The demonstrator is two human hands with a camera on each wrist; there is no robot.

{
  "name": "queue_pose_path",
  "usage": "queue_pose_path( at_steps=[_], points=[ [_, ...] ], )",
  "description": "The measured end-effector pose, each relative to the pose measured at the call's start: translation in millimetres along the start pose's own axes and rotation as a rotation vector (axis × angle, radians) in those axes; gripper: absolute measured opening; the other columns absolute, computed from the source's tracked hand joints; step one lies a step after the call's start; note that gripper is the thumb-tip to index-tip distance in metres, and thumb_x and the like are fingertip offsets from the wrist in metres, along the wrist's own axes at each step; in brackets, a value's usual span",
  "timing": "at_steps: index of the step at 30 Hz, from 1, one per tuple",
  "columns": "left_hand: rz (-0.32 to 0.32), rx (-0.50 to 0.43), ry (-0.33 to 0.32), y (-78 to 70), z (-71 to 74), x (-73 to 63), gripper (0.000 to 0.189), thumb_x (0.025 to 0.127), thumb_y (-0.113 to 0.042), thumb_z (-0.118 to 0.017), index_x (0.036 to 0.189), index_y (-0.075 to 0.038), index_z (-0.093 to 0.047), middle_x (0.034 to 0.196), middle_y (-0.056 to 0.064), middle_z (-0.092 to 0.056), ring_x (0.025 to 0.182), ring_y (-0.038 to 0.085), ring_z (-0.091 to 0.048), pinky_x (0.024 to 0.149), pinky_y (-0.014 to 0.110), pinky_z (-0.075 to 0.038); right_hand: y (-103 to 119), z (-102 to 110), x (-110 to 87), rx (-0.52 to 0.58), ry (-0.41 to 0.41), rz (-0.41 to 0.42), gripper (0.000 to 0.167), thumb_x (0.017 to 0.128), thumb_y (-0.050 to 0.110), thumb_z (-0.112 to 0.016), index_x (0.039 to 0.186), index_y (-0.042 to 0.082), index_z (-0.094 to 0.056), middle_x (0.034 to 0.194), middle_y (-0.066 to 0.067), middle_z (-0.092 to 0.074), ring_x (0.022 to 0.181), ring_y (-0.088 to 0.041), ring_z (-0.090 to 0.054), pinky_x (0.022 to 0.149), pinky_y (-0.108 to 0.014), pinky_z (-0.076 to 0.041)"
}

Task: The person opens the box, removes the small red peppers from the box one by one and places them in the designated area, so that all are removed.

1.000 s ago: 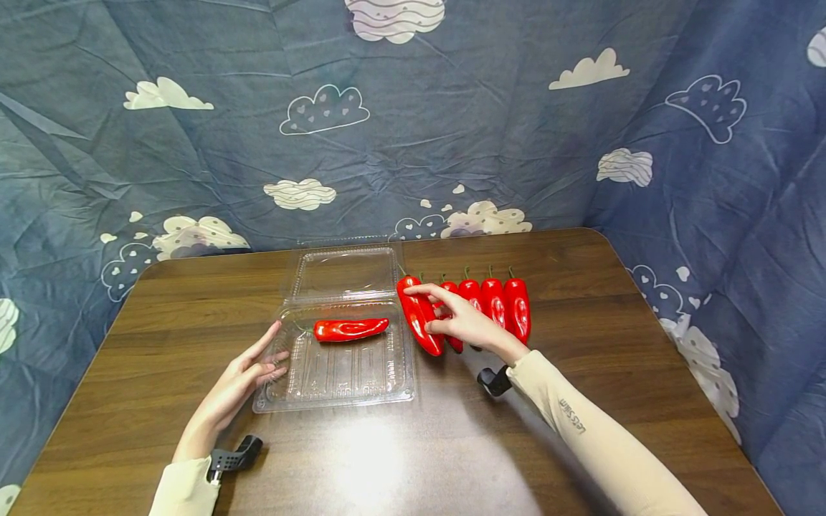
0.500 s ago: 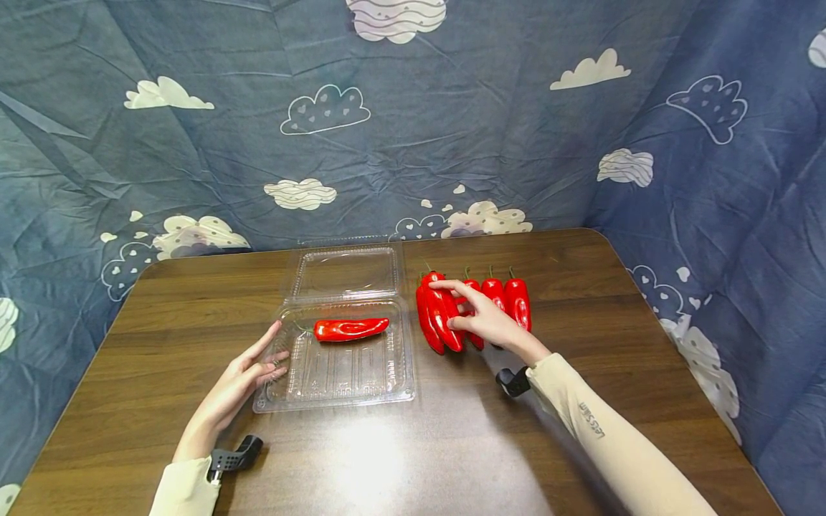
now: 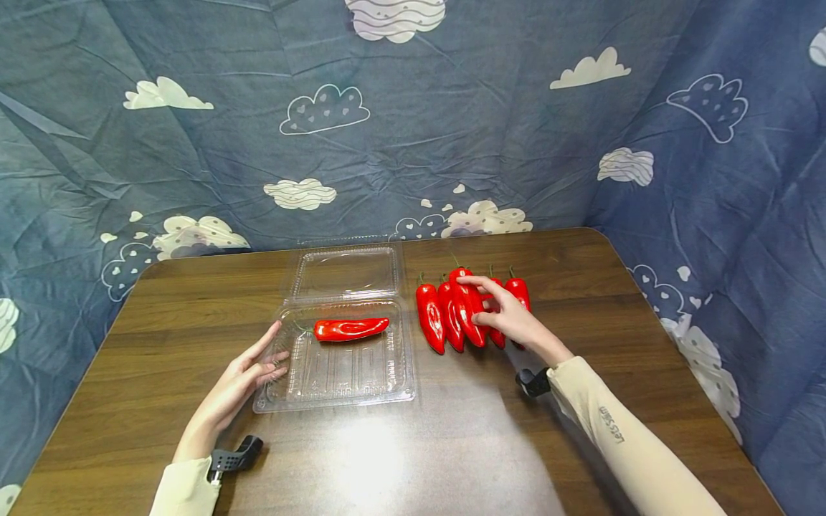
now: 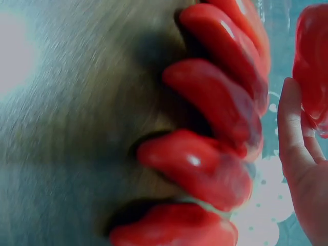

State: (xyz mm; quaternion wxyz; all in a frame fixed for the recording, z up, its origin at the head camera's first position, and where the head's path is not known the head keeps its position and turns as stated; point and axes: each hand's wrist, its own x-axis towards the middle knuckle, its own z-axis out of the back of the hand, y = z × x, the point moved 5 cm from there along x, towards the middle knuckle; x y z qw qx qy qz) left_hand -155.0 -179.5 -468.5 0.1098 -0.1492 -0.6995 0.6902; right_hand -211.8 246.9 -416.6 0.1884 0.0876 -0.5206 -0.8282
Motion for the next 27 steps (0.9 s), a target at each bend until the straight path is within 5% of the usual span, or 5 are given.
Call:
queue_pose_path(
  at_steps=[8,27],
  points=[
    [0.005,0.008,-0.002,1.1,0.2,-0.1,0.068,0.092,0.005,-0.042,0.153,-0.008,-0.016,0.159,0.010,-0.007,0.131,0.044,-0.030,0.099,0.029,-0.044,-8.7,10.9,-7.0,0.039,-0.019,-0.015,0.059,0.085,-0.007,-0.056,0.140,0.001,-0.041,0.138,-0.022,-0.040,0.102,-0.038,-0.055,0.078,-0.027,-0.052],
    [-0.002,0.012,0.001,0.1,0.4,-0.7,0.067,0.093,0.004,-0.043,0.153,-0.008,-0.016,0.159,0.009,-0.007,0.132,0.044,-0.029,0.099,0.028,-0.043,-22.9,40.8,-25.5,0.048,-0.158,0.004,0.058,0.082,-0.009,-0.054,0.138,0.001,-0.043,0.126,-0.020,-0.046,0.090,-0.019,-0.058,0.070,-0.024,-0.053]
  ],
)
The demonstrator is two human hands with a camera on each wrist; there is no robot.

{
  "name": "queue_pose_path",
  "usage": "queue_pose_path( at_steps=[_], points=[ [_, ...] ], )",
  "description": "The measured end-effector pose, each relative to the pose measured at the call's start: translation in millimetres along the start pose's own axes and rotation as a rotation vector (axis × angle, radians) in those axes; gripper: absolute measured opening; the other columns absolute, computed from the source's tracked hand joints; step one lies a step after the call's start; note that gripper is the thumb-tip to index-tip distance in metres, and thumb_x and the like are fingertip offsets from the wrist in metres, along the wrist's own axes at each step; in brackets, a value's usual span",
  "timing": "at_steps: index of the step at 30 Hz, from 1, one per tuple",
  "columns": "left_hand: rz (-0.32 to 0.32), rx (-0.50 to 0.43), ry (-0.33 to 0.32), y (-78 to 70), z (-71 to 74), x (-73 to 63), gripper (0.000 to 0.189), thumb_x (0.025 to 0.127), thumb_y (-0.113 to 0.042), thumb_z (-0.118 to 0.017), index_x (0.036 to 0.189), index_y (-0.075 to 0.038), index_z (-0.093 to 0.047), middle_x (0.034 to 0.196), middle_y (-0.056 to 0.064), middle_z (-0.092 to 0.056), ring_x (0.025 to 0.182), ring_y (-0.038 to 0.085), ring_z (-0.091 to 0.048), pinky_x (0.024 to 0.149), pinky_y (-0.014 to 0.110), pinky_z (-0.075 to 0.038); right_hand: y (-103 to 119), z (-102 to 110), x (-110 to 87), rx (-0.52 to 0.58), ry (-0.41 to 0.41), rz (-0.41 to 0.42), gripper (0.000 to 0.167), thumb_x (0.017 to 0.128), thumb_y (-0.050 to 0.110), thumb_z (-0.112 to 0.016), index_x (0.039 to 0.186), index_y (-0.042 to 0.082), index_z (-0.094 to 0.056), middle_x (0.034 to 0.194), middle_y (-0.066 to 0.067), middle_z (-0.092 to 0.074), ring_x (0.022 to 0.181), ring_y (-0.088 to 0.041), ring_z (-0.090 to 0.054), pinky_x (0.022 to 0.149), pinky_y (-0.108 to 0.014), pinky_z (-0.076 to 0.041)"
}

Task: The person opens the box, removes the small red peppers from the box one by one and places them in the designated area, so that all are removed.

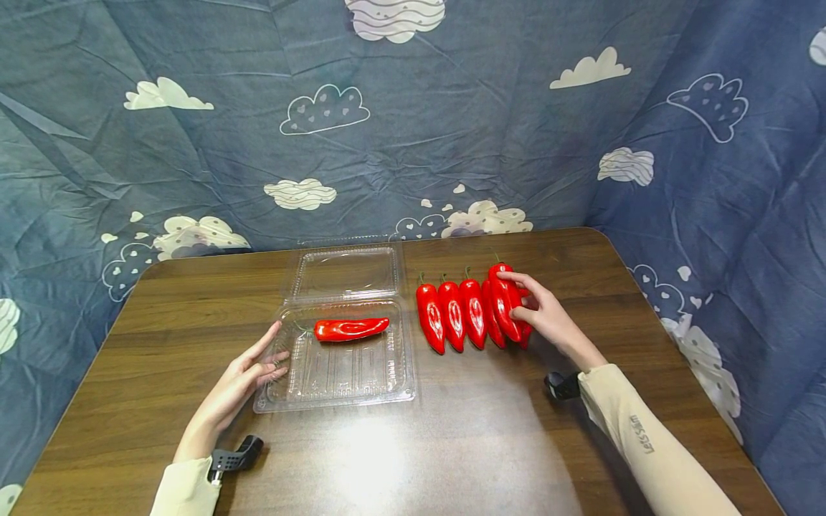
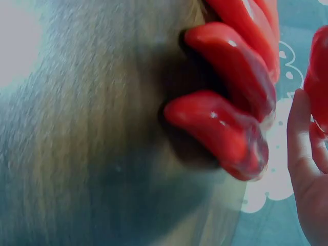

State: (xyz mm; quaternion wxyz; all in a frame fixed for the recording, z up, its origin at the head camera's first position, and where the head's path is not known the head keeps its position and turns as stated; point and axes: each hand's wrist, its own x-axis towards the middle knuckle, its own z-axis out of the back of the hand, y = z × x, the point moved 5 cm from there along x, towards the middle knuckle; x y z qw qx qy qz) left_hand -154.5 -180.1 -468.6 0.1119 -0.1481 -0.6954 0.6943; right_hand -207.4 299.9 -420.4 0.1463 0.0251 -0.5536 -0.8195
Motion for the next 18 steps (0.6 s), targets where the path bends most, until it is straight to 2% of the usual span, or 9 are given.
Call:
queue_pose_path(
  at_steps=[3,9,15,18],
  points=[
    [0.001,0.003,-0.001,0.4,0.1,0.0,0.067,0.093,0.003,-0.044,0.153,-0.008,-0.016,0.159,0.010,-0.008,0.132,0.044,-0.029,0.099,0.028,-0.043,-2.1,4.3,-1.9,-0.011,-0.021,0.003,0.058,0.082,-0.009,-0.054,0.138,0.002,-0.044,0.128,-0.019,-0.046,0.095,-0.015,-0.056,0.072,-0.021,-0.051],
    [0.002,-0.005,-0.002,0.6,0.4,0.4,0.067,0.093,0.004,-0.044,0.153,-0.009,-0.017,0.159,0.009,-0.009,0.132,0.043,-0.030,0.099,0.028,-0.043,-6.9,13.3,-5.2,-0.040,-0.060,0.009,0.059,0.082,-0.011,-0.055,0.138,0.002,-0.045,0.127,-0.014,-0.048,0.092,-0.013,-0.058,0.071,-0.020,-0.051],
    [0.007,-0.019,-0.003,0.7,0.4,0.6,0.067,0.093,0.004,-0.043,0.153,-0.009,-0.018,0.159,0.007,-0.009,0.132,0.043,-0.029,0.100,0.029,-0.043,-13.0,23.2,-7.9,-0.090,-0.118,0.017,0.057,0.083,-0.011,-0.054,0.138,0.002,-0.046,0.125,-0.008,-0.051,0.096,-0.010,-0.054,0.073,-0.018,-0.047],
    [0.010,-0.025,-0.004,0.7,0.3,0.5,0.067,0.093,0.004,-0.043,0.153,-0.008,-0.017,0.159,0.008,-0.009,0.132,0.043,-0.029,0.100,0.028,-0.042,-19.1,28.5,-9.6,-0.110,-0.146,-0.008,0.056,0.084,-0.010,-0.053,0.138,0.002,-0.045,0.123,-0.010,-0.051,0.090,-0.009,-0.057,0.070,-0.018,-0.048]
  ],
)
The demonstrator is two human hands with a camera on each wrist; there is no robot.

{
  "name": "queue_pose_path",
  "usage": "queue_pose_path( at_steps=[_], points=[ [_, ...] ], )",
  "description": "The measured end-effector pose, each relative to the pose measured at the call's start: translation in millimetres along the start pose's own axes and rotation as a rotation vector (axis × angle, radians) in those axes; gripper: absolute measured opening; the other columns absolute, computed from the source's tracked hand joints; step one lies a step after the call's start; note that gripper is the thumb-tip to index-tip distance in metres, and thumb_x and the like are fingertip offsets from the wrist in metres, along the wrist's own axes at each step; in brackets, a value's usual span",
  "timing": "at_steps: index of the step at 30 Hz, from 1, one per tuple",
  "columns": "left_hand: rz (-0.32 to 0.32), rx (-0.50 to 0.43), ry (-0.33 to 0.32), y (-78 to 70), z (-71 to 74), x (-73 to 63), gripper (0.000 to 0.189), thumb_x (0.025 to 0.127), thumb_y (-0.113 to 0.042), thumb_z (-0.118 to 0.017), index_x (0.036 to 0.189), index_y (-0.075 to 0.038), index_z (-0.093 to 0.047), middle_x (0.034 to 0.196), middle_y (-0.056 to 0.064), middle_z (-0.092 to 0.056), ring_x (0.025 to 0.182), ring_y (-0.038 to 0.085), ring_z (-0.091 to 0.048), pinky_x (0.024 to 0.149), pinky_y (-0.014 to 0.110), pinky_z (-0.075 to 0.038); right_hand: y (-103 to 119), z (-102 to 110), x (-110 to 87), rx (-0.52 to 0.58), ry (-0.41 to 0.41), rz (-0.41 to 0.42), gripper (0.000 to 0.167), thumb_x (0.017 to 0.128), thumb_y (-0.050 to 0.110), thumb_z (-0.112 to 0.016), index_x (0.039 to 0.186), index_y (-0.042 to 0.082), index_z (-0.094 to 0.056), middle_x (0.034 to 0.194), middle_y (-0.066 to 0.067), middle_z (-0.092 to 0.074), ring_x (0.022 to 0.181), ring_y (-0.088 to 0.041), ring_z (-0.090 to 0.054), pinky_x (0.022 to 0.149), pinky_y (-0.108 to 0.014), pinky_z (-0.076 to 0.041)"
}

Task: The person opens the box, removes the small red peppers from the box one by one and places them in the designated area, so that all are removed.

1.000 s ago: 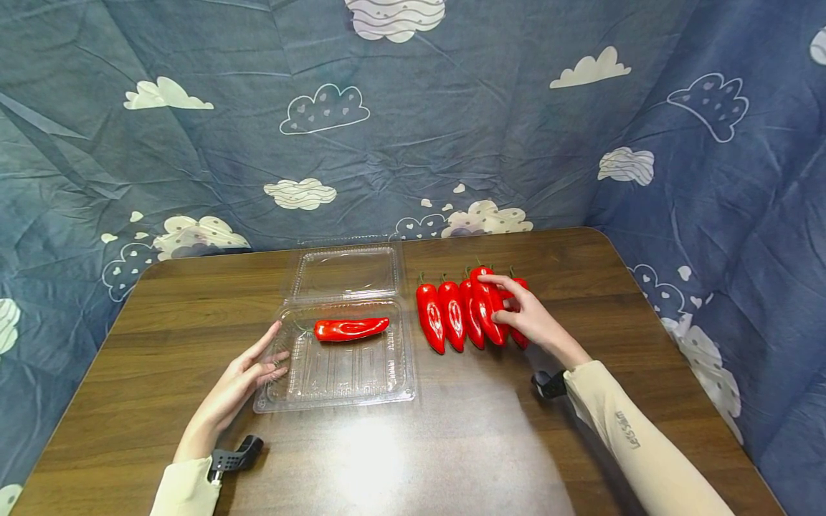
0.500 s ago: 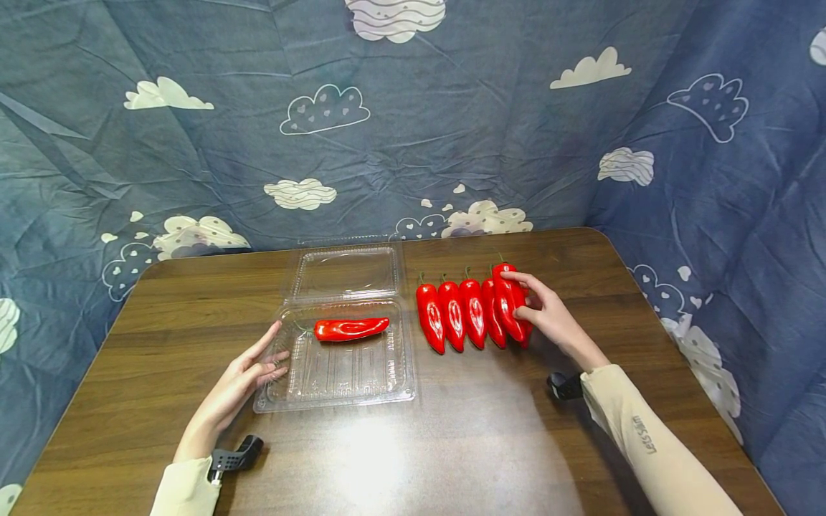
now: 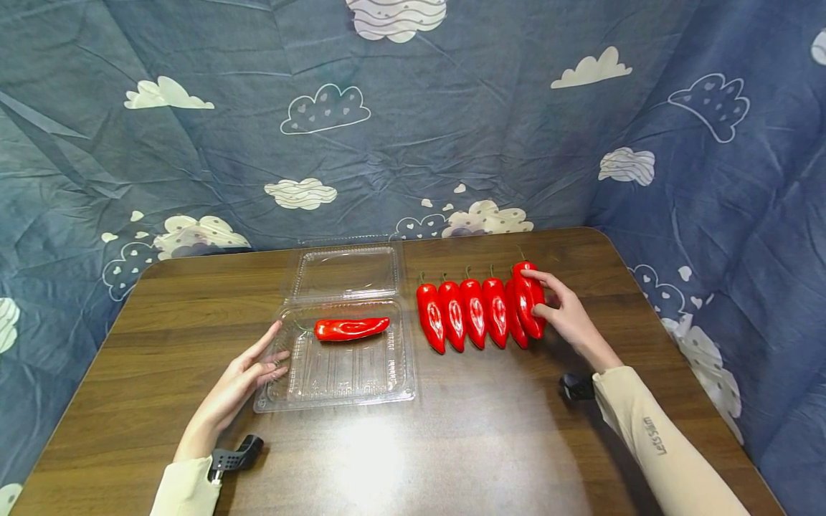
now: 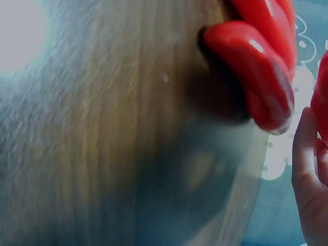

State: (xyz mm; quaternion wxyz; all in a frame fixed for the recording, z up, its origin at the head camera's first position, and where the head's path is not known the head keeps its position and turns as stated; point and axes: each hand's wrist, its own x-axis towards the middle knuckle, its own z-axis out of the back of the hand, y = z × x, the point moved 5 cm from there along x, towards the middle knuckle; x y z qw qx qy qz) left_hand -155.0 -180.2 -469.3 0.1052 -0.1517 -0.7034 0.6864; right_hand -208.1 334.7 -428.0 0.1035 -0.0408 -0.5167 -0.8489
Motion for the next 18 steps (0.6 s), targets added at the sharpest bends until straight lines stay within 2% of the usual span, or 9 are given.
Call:
queue_pose_path(
  at_steps=[6,11,15,18],
  points=[
    [-0.001,0.001,0.001,-0.1,-0.4,-0.4,0.067,0.093,0.005,-0.043,0.153,-0.008,-0.017,0.159,0.009,-0.008,0.132,0.043,-0.029,0.100,0.028,-0.043,-12.8,8.9,-2.5,-0.028,-0.036,-0.055,0.056,0.085,-0.010,-0.050,0.139,0.002,-0.044,0.125,-0.020,-0.049,0.083,-0.009,-0.058,0.062,-0.020,-0.051],
    [-0.006,0.011,0.004,-0.1,-0.3,-0.8,0.068,0.092,0.005,-0.043,0.153,-0.008,-0.016,0.159,0.008,-0.008,0.132,0.043,-0.029,0.099,0.028,-0.043,-21.6,13.3,-5.2,-0.056,-0.045,-0.091,0.055,0.085,-0.009,-0.049,0.139,0.000,-0.042,0.128,-0.025,-0.047,0.084,-0.005,-0.056,0.063,-0.018,-0.050],
    [0.001,0.017,0.005,0.1,-0.3,-0.8,0.068,0.092,0.005,-0.042,0.154,-0.009,-0.016,0.159,0.007,-0.008,0.132,0.043,-0.030,0.099,0.027,-0.043,-27.1,14.5,-7.2,-0.072,-0.023,-0.137,0.054,0.087,-0.006,-0.047,0.140,-0.001,-0.040,0.128,-0.029,-0.046,0.086,-0.005,-0.053,0.063,-0.018,-0.050],
    [0.005,0.014,0.003,0.0,-0.4,-0.5,0.068,0.092,0.005,-0.042,0.154,-0.009,-0.016,0.159,0.008,-0.007,0.132,0.043,-0.030,0.099,0.028,-0.043,-30.2,13.2,-8.0,-0.092,0.006,-0.171,0.054,0.088,-0.004,-0.047,0.142,-0.001,-0.038,0.129,-0.030,-0.045,0.092,-0.012,-0.052,0.064,-0.018,-0.050]
  ],
)
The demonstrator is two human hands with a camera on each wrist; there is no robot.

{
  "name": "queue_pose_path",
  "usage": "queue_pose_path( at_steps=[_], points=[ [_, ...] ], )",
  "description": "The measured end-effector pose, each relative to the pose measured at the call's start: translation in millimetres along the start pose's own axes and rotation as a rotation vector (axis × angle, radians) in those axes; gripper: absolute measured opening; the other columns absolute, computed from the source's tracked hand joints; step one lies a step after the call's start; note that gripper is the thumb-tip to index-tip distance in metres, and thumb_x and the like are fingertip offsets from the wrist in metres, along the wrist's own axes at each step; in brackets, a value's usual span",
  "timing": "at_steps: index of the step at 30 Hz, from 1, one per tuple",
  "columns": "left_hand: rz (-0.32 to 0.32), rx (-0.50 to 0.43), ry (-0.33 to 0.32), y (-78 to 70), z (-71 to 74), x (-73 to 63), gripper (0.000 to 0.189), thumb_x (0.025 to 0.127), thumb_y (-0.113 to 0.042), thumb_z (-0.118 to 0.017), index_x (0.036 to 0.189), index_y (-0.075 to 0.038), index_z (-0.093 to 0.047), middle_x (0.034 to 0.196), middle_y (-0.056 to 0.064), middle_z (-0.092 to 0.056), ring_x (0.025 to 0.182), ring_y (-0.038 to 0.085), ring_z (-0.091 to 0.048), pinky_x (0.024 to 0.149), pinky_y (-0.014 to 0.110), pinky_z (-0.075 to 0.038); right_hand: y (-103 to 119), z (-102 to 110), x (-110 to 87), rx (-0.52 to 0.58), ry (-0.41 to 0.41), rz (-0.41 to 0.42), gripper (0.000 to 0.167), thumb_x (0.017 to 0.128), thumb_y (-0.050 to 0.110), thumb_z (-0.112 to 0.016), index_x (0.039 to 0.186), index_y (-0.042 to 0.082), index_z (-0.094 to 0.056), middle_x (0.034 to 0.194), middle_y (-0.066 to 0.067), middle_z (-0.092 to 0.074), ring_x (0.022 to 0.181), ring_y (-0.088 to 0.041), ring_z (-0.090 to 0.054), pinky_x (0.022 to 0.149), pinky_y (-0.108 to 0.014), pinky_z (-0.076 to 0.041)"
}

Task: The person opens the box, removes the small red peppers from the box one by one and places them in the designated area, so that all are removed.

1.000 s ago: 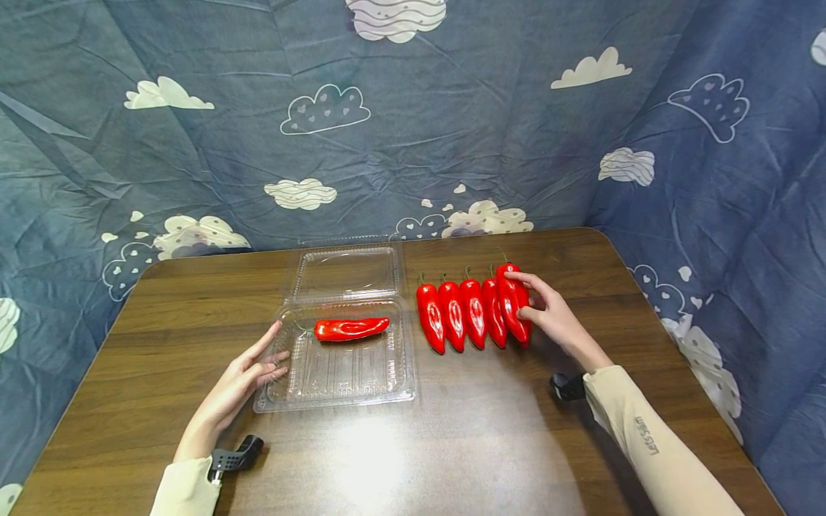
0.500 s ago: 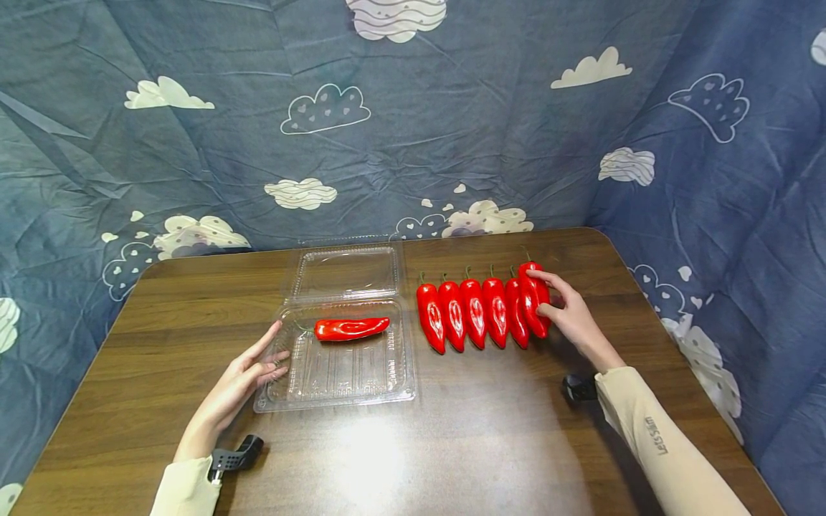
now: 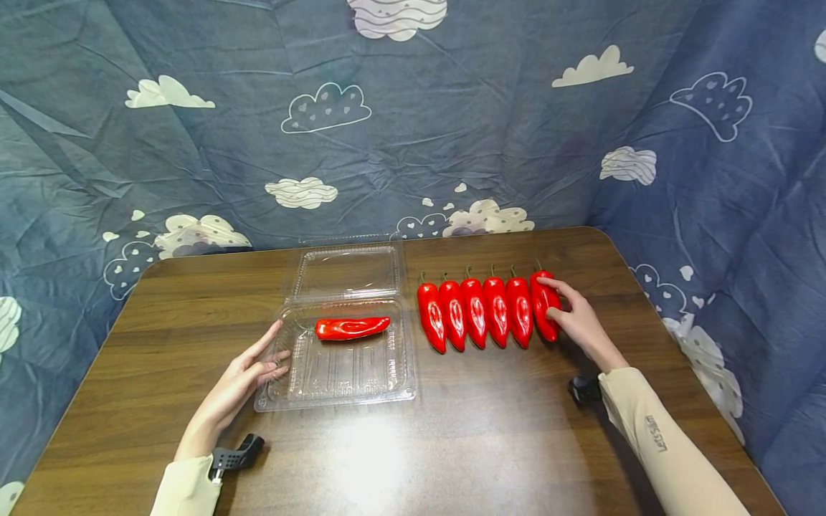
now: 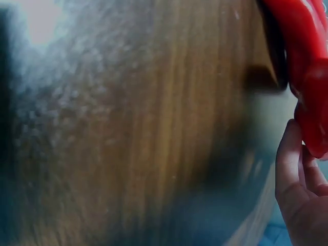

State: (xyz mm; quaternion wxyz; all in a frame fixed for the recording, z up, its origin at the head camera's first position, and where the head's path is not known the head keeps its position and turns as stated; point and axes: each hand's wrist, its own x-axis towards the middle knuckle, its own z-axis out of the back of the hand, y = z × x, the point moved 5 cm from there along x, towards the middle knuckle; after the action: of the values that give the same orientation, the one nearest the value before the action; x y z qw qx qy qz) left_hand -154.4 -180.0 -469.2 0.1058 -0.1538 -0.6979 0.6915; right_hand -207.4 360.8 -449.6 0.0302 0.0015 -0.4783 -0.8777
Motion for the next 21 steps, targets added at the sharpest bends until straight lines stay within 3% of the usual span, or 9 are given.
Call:
queue_pose_path(
  at_steps=[5,9,21],
  points=[
    [-0.002,-0.006,0.000,-0.6,-0.3,0.7,0.068,0.092,0.004,-0.043,0.153,-0.009,-0.016,0.159,0.009,-0.007,0.132,0.043,-0.029,0.100,0.029,-0.043,-3.8,-3.3,0.5,-0.043,0.028,-0.021,0.055,0.088,-0.004,-0.048,0.142,-0.002,-0.037,0.130,-0.032,-0.043,0.101,-0.035,-0.049,0.067,-0.018,-0.047],
    [-0.003,-0.006,0.000,-1.2,-0.7,0.8,0.068,0.092,0.004,-0.043,0.153,-0.009,-0.016,0.159,0.008,-0.007,0.132,0.043,-0.029,0.100,0.029,-0.042,-6.3,-5.3,1.8,-0.038,0.052,-0.024,0.057,0.087,-0.005,-0.049,0.142,-0.004,-0.035,0.130,-0.034,-0.040,0.102,-0.042,-0.048,0.064,-0.021,-0.047],
    [-0.007,-0.011,-0.004,-1.7,-0.5,1.0,0.068,0.091,0.005,-0.043,0.153,-0.008,-0.017,0.159,0.007,-0.008,0.132,0.043,-0.029,0.098,0.026,-0.043,-7.4,-5.2,3.2,-0.024,0.060,-0.029,0.059,0.086,-0.007,-0.051,0.143,-0.006,-0.032,0.129,-0.034,-0.039,0.091,-0.025,-0.056,0.065,-0.025,-0.055]
  ],
)
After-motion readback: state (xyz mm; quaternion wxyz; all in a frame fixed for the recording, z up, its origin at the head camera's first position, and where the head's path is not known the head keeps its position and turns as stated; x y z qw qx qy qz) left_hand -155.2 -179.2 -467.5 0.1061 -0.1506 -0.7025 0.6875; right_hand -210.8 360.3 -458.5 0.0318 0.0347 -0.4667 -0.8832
